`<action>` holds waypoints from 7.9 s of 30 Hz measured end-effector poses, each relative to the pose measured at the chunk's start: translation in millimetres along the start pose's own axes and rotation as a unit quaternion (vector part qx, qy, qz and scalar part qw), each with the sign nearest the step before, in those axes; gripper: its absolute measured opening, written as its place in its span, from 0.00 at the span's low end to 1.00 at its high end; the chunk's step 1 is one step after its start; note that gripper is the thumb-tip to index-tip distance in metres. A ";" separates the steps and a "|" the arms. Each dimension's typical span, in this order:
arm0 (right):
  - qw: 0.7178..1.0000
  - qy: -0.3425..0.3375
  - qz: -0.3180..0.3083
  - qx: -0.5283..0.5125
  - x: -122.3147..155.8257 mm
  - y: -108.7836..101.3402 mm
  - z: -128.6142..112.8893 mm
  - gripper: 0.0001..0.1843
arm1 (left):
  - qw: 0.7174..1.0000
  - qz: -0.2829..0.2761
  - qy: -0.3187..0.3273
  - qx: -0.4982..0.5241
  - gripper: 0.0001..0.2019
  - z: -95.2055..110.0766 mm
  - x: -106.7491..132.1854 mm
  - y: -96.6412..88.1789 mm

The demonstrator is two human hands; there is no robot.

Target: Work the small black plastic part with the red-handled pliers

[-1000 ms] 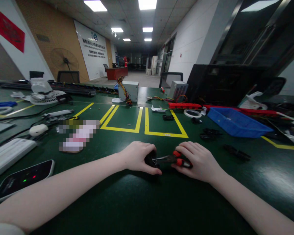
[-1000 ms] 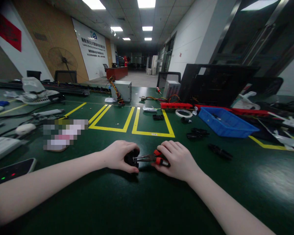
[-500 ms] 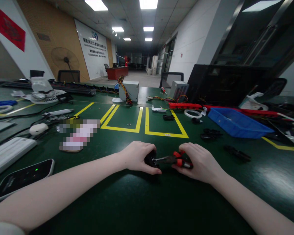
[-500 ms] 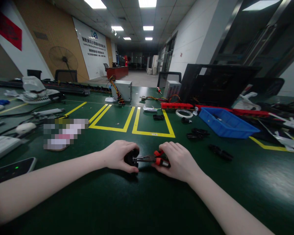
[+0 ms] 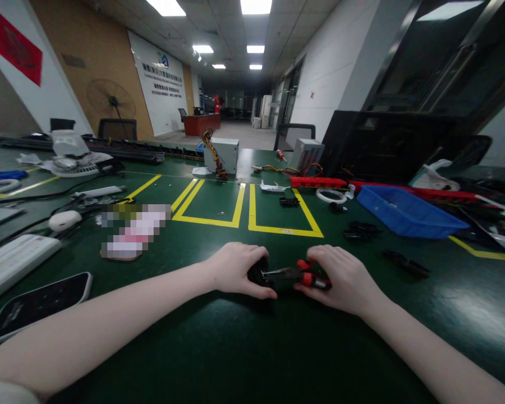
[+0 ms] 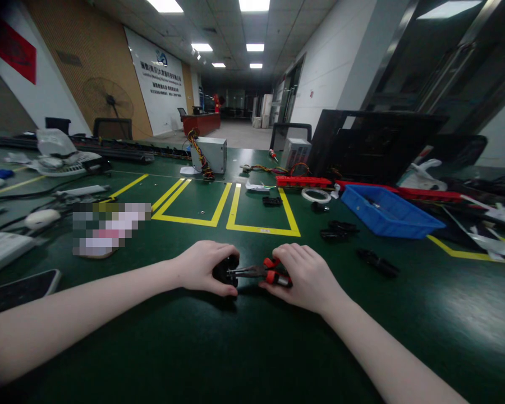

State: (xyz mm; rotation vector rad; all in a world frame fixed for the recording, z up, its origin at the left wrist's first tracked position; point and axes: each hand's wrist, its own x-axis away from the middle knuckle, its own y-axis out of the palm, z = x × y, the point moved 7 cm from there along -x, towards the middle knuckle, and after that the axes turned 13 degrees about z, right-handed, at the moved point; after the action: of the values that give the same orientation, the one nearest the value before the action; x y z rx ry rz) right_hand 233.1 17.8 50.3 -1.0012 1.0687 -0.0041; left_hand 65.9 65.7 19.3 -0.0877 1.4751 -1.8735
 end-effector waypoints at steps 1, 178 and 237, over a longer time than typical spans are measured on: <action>1.000 0.001 -0.004 -0.001 0.5 0.9 0.4 0.20 | 1.000 0.001 0.000 -0.001 0.31 -0.1 0.2 0.1; 0.976 0.096 -0.180 -0.079 2.0 22.9 4.2 0.15 | 1.000 -0.001 0.005 0.023 0.36 3.0 0.0 0.3; 0.997 0.054 -0.051 -0.025 3.2 9.1 6.8 0.18 | 0.998 -0.008 0.027 0.050 0.30 2.3 1.1 -2.4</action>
State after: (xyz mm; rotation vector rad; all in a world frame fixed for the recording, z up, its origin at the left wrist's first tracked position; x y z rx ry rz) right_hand 235.7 26.2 42.6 -1.1110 1.1186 -0.1159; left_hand 65.1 63.4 21.8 -0.0002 1.4172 -1.9728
